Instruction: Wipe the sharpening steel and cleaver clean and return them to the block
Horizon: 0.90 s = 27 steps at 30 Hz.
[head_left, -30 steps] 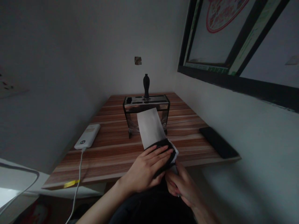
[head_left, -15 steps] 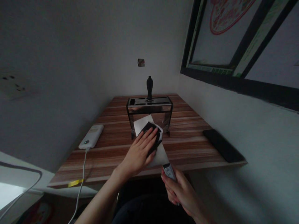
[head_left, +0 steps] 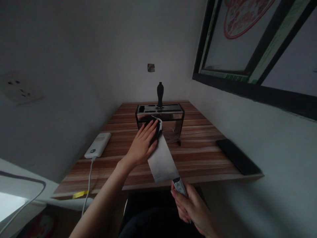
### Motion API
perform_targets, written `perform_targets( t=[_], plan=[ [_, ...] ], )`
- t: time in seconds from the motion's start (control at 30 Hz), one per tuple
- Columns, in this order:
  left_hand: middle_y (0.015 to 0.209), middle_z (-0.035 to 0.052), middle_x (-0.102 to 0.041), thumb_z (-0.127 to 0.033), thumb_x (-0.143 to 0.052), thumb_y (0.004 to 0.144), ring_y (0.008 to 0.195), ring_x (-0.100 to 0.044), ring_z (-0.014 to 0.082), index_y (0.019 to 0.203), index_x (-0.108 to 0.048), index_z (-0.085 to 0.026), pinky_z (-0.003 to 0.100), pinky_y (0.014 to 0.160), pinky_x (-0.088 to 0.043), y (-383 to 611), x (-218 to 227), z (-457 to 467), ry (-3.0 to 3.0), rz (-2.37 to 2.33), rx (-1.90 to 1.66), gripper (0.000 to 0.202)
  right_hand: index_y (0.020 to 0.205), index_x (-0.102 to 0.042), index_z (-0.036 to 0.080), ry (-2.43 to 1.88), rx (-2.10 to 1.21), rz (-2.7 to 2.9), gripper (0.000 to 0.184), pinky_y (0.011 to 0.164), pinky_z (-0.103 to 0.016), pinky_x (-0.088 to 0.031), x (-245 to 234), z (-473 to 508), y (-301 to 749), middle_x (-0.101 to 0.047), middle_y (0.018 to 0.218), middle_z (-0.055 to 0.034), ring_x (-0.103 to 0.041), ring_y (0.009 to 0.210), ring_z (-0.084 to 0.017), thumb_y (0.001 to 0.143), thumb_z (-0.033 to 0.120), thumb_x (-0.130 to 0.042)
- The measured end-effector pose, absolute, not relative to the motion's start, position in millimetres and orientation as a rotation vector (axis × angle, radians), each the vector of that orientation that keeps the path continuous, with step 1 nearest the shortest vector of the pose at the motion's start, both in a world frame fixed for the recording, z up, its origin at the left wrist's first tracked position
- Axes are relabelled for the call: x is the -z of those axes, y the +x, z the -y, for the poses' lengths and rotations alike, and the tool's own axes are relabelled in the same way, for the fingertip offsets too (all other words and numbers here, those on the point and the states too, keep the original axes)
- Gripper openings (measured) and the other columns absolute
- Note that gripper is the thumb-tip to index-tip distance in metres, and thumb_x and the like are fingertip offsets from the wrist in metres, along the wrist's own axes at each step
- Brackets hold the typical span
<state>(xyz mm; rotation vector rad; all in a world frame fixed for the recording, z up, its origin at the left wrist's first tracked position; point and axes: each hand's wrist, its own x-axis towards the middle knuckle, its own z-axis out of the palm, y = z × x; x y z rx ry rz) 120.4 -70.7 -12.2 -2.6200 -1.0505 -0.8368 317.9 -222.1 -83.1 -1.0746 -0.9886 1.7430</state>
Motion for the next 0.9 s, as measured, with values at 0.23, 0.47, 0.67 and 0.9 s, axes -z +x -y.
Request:
perform_targets(
  t=[0.23,0.47,0.67,0.9],
  plan=[
    [0.156,0.0114,-0.026,-0.026,-0.036,0.096,0.146,-0.014,0.0234,0.147,-0.028,-0.013,0.048,0.118,-0.015,128.0,13.3,82.4,-2.631,1.026,0.789,0.053,0.091,-0.049,0.020,-1.023,-1.761,0.981,0.047,0.031,-0.013,-0.021,80.7,222.9,319.5,-0.033,0.047,0.0151,-0.019,0.032,0.000,0.075,0.060,-0.067],
    [0.154,0.0130,-0.031,-0.023,-0.041,0.093,0.145,-0.018,0.0241,0.142,-0.035,-0.011,0.047,0.118,-0.017,136.3,26.0,101.6,-2.686,0.928,0.728,0.051,0.091,-0.048,0.020,-1.013,-1.732,0.964,0.044,0.032,-0.014,-0.022,81.0,219.5,320.2,-0.033,0.045,0.0156,-0.020,0.032,0.000,0.076,0.057,-0.067],
    [0.153,0.0110,-0.033,-0.021,-0.043,0.090,0.145,-0.017,0.0248,0.140,-0.039,-0.012,0.048,0.117,-0.019,146.7,35.7,121.9,-2.770,0.869,0.666,0.050,0.089,-0.048,0.021,-1.017,-1.712,0.946,0.042,0.032,-0.014,-0.022,79.1,216.4,322.3,-0.033,0.045,0.0154,-0.019,0.032,-0.001,0.076,0.057,-0.067],
    [0.154,0.0070,-0.032,-0.027,-0.046,0.092,0.145,-0.019,0.0228,0.142,-0.037,-0.014,0.045,0.118,-0.021,158.0,43.9,149.9,-2.883,0.732,0.588,0.053,0.097,-0.048,0.022,-1.011,-1.652,0.937,0.047,0.033,-0.015,-0.024,77.6,213.9,325.3,-0.032,0.043,0.0164,-0.020,0.032,-0.002,0.074,0.058,-0.068]
  ],
)
